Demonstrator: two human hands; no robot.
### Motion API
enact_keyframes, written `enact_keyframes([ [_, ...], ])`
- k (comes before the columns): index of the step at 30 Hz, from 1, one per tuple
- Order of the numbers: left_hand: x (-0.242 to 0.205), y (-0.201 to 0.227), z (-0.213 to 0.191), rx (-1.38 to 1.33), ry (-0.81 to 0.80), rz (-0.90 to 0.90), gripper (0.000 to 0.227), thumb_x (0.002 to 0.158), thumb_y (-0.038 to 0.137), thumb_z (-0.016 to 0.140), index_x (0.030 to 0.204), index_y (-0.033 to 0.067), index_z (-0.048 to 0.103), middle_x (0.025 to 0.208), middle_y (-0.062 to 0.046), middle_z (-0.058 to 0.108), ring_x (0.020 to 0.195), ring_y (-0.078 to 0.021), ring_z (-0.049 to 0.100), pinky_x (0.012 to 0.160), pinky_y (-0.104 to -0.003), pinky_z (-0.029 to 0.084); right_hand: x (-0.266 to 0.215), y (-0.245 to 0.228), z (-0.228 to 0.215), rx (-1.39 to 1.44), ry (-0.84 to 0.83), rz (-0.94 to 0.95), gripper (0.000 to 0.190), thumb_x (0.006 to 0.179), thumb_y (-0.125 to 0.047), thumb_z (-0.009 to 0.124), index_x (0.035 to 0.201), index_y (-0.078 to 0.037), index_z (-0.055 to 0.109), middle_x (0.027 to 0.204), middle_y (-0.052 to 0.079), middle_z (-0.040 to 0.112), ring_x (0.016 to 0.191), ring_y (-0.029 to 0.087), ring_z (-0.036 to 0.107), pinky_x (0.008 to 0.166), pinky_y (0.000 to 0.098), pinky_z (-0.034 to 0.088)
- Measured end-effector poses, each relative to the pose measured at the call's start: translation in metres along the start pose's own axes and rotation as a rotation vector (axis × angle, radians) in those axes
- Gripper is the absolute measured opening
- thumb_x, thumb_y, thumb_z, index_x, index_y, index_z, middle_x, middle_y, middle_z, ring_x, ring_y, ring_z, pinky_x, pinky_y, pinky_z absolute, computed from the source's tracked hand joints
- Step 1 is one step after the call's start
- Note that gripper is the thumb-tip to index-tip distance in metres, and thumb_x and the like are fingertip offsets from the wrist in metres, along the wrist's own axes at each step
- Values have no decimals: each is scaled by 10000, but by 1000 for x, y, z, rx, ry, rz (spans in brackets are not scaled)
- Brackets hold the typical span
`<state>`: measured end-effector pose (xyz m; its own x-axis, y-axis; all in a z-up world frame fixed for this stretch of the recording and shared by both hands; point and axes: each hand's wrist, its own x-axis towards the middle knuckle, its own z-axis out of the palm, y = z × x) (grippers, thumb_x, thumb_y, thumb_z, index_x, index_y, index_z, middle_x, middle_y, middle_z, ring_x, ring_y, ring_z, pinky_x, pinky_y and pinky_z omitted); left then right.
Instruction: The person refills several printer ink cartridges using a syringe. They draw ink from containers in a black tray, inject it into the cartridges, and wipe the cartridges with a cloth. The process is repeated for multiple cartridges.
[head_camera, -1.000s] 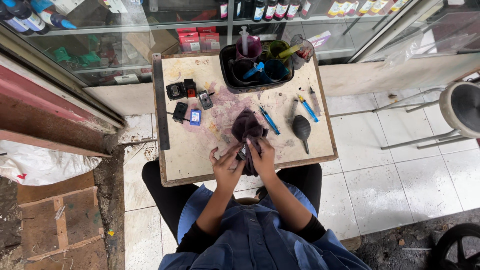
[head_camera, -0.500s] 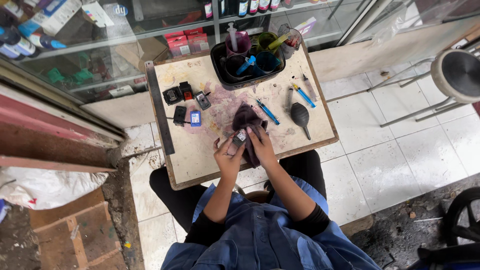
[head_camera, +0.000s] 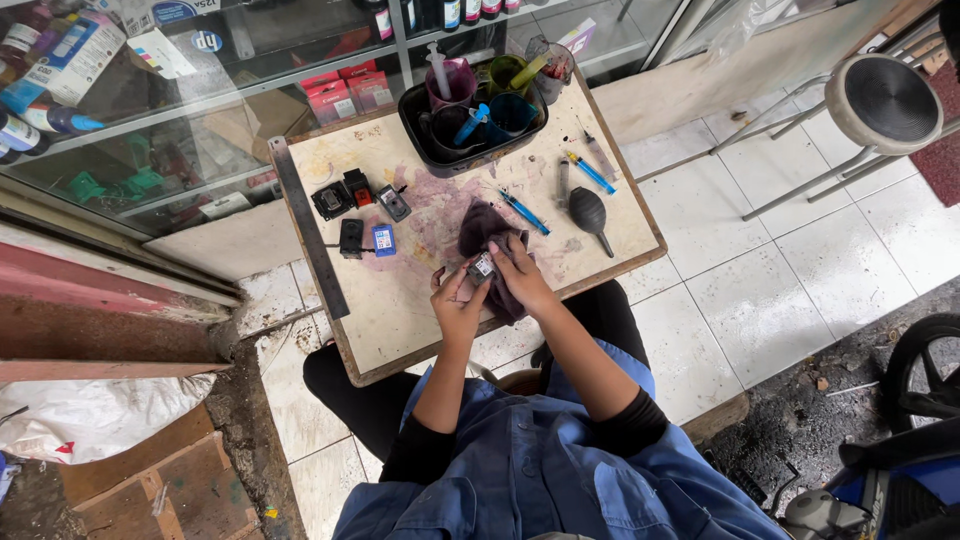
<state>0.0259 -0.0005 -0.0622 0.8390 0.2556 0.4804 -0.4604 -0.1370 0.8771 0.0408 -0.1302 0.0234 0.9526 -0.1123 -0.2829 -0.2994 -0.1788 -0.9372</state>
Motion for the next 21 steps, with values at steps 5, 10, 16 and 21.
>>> enact_keyframes([
  [5, -3, 7, -2, -207, -18, -129, 471, 684, -2, 926, 1119, -22, 747, 988, -192, 780, 1003, -267, 734, 1026, -427, 416, 8, 0, 9, 19, -34, 20, 680, 1022, -522, 593, 1503, -51, 497, 1579, 269, 392, 1492, 452, 295, 1223, 569, 222],
  [10, 6, 21, -13, -406, -31, -296, 467, 712, -34, 882, 1154, -26, 733, 1036, -154, 774, 1048, -184, 678, 1015, -410, 478, 24, -3, -8, 62, -99, 82, 644, 1005, -545, 624, 1457, -90, 561, 1496, 250, 486, 1396, 371, 454, 1080, 497, 471],
  [16, 56, 34, -64, 81, 267, -163, 449, 737, 112, 914, 1138, 23, 733, 1056, -179, 691, 1034, -265, 619, 979, -404, 431, 21, 16, -14, 25, -28, -199, 689, 1019, -582, 505, 1508, -132, 323, 1516, 272, 433, 1453, 484, 344, 1201, 610, 254],
  [21, 134, 17, -91, 358, 329, -96, 425, 801, 170, 920, 1131, 45, 683, 988, -173, 717, 958, -356, 699, 840, -404, 527, -18, 8, -13, -930, 43, -601, 714, 926, -508, 704, 1497, -184, 422, 1479, 278, 382, 1386, 469, 431, 1090, 616, 414],
])
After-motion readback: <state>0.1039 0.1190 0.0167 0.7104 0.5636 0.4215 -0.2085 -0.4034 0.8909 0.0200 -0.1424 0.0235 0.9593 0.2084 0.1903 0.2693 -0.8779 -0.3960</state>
